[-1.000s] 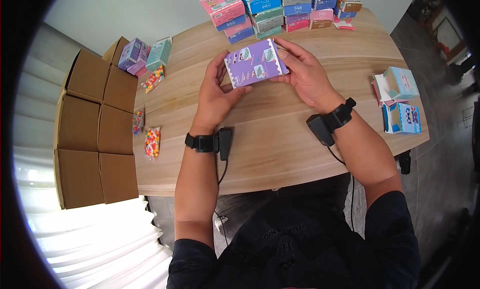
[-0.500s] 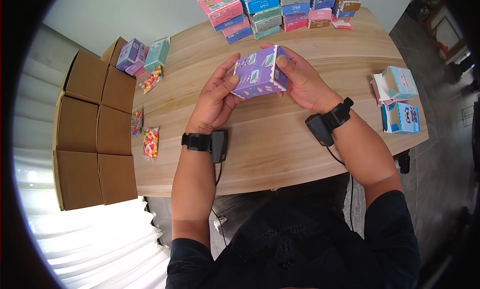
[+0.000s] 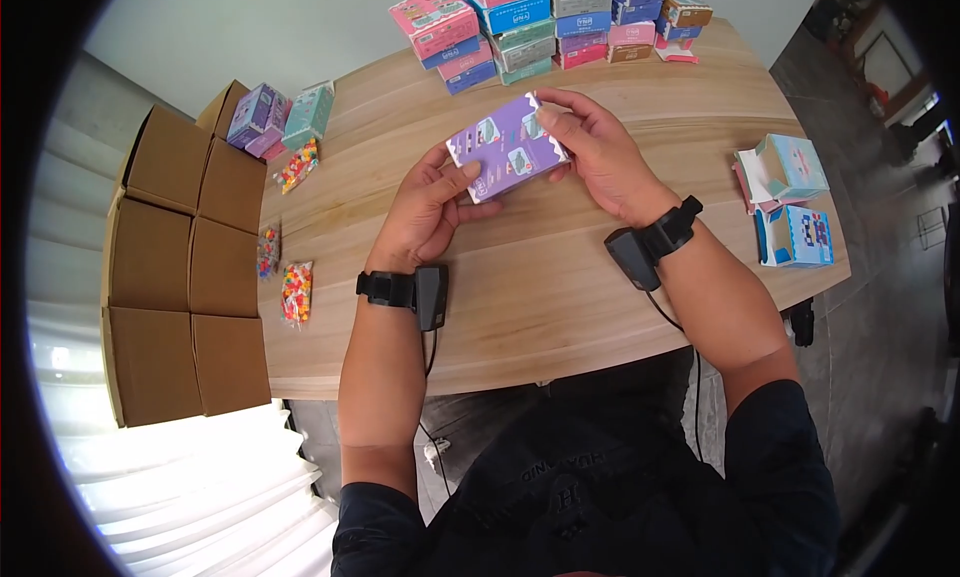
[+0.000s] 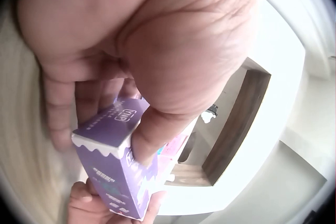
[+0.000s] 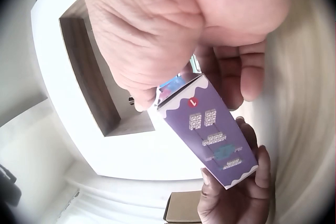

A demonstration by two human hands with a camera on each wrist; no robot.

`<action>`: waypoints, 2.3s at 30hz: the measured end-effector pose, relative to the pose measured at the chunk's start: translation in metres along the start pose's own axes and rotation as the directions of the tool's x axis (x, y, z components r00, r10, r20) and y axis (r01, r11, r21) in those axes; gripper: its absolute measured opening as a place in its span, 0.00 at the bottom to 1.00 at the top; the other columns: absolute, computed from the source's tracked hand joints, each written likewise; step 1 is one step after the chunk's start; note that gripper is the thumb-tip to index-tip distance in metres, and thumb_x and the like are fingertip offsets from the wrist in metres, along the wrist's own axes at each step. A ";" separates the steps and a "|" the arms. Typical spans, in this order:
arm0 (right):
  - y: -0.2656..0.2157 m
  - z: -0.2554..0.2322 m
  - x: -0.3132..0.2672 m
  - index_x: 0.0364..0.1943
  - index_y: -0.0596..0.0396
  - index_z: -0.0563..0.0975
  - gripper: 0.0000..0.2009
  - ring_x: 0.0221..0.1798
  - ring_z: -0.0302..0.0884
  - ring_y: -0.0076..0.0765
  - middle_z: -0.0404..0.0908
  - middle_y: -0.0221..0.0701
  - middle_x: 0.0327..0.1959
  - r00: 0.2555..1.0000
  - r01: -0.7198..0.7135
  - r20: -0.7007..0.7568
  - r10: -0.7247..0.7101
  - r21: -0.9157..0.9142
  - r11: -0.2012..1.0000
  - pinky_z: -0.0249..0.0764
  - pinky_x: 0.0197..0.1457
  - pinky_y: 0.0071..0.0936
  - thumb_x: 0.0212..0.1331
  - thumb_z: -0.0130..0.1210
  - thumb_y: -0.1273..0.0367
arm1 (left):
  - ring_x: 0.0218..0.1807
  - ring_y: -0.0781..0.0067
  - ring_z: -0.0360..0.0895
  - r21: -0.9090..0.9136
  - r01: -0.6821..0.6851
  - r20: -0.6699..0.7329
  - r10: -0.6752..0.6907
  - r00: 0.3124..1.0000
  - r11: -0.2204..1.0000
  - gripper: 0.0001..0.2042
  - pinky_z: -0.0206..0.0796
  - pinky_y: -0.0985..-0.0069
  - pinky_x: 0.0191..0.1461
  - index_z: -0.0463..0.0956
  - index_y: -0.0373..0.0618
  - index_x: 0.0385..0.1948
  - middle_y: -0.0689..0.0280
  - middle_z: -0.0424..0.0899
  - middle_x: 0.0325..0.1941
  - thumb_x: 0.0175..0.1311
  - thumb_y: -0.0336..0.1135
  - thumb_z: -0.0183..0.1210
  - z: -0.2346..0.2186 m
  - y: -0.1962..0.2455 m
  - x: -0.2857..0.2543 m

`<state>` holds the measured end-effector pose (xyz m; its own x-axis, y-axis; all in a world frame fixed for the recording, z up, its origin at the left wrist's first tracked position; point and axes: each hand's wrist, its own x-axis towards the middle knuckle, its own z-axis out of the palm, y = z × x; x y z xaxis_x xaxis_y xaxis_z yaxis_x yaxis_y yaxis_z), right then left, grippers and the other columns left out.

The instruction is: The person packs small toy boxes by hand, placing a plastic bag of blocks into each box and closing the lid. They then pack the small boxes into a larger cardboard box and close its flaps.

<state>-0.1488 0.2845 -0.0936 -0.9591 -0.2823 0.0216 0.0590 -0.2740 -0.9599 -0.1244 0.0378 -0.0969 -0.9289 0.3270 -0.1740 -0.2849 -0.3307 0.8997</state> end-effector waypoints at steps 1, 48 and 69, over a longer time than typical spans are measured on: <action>0.002 0.000 0.000 0.71 0.54 0.71 0.29 0.43 0.79 0.18 0.83 0.25 0.47 1.000 0.005 -0.010 -0.005 -0.012 1.000 0.75 0.37 0.21 0.73 0.60 0.53 | 0.60 0.64 0.84 -0.036 0.046 -0.006 -0.046 0.999 0.998 0.25 0.87 0.68 0.53 0.65 0.39 0.71 0.59 0.81 0.63 0.77 0.35 0.59 0.000 0.002 0.000; -0.154 -0.159 0.080 0.46 0.56 0.77 0.13 0.29 0.68 0.26 0.75 0.28 0.33 0.847 0.203 -0.528 -0.060 0.217 0.955 0.70 0.33 0.22 0.75 0.55 0.59 | 0.54 0.68 0.85 -0.092 0.021 -0.054 -0.027 0.998 0.996 0.21 0.80 0.72 0.52 0.72 0.41 0.65 0.58 0.87 0.52 0.80 0.44 0.57 -0.011 0.000 0.004; 0.015 0.018 -0.010 0.45 0.54 0.81 0.09 0.24 0.72 0.20 0.78 0.25 0.28 0.984 -0.163 -0.052 0.171 0.139 0.977 0.66 0.25 0.22 0.73 0.58 0.63 | 0.53 0.62 0.87 0.906 0.200 -0.403 0.611 0.681 0.374 0.26 0.77 0.67 0.55 0.80 0.36 0.57 0.53 0.89 0.50 0.63 0.44 0.70 -0.102 0.075 -0.107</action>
<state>-0.1333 0.2668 -0.1032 -0.9478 -0.2772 -0.1576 0.2523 -0.3498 -0.9022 -0.0709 -0.1127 -0.0516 -0.9022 -0.3362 0.2701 -0.0780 0.7433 0.6644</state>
